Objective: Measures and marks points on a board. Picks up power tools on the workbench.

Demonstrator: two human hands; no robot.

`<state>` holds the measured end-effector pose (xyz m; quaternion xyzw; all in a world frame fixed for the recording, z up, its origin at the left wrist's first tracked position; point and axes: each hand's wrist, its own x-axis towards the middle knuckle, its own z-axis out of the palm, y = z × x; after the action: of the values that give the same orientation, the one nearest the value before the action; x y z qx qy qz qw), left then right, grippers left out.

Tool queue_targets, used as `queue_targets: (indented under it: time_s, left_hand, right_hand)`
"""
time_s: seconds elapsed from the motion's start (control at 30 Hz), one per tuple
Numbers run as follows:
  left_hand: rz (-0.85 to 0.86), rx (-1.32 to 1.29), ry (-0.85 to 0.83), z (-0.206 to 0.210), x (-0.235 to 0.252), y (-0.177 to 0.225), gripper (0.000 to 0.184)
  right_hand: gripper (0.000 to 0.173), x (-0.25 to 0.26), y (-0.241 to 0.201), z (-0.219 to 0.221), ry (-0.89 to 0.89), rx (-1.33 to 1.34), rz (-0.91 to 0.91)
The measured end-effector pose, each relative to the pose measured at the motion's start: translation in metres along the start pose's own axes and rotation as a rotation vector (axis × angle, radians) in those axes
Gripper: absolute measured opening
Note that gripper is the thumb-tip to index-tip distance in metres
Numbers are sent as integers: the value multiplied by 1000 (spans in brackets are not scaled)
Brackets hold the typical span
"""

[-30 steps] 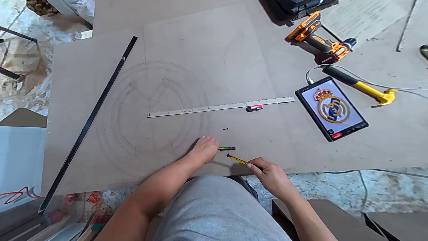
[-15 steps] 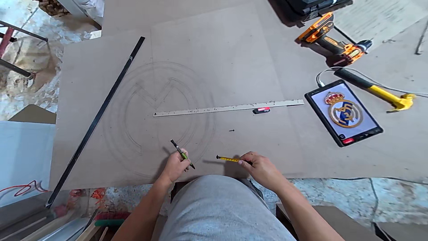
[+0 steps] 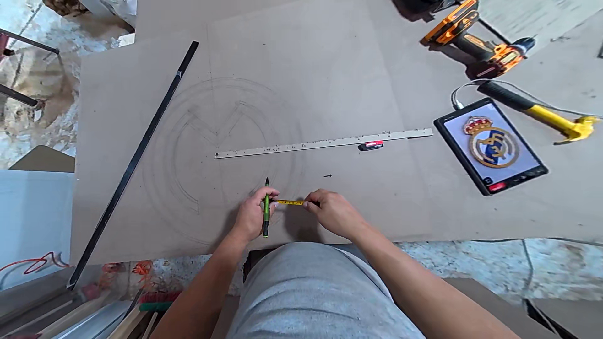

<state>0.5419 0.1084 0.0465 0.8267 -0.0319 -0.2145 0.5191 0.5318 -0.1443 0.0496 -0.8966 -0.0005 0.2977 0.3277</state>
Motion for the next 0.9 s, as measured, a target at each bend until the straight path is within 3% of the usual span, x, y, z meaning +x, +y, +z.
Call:
queue_targets:
  time_s: [0.2,0.3,0.43,0.53,0.73,0.9]
  left_hand:
    - [-7,67,74,-9,36,10,21]
    - [-3,36,154,-15,76,-4,24]
    - [-29,-5,232,-31,130,-35,28]
    - [-58,3,234,-41,157,-49,29]
    - [-39,-20,205,-47,175,-61,32]
    - [-54,38,198,-48,178,-62,36]
  right_hand:
    - [25,50,-1,-37,-184,-38,-24]
    - [28,96,-6,-60,-238,-112,-20]
    - [45,159,-14,-71,-255,-297,23]
    - [45,190,-20,-71,-278,-357,-36]
    - [34,198,-29,-42,-61,-409,19]
    - [44,195,-27,-32,51,-408,65]
